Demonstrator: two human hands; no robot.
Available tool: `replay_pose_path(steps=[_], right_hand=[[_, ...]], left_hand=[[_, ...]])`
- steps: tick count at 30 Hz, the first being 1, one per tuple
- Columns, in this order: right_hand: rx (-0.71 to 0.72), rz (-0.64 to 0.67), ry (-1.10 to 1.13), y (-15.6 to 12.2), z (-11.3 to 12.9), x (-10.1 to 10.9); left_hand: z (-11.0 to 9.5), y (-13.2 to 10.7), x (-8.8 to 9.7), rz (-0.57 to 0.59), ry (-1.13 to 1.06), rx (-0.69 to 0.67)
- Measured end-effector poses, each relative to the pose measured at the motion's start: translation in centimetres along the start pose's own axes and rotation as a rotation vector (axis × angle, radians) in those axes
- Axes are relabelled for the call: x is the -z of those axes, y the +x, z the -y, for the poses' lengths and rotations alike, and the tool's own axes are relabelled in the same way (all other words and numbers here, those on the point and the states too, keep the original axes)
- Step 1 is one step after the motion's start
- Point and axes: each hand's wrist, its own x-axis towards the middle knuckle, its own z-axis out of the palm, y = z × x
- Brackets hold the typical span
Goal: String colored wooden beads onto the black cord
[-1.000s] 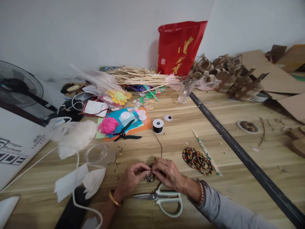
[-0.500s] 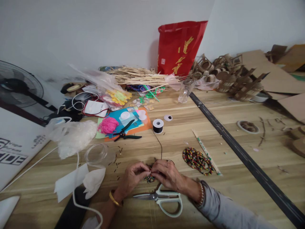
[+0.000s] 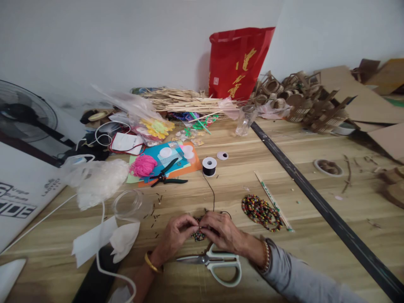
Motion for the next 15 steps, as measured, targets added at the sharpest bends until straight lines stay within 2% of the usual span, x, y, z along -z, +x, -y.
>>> replay_pose_path(steps=[8, 15], right_hand=[[0.002, 0.008, -0.012, 0.03, 0.15, 0.10], [0.003, 0.042, -0.027, 0.12, 0.69, 0.56]], left_hand=[[-0.34, 0.06, -0.10, 0.004, -0.003, -0.041], [-0.30, 0.01, 0.59, -0.079, -0.139, -0.008]])
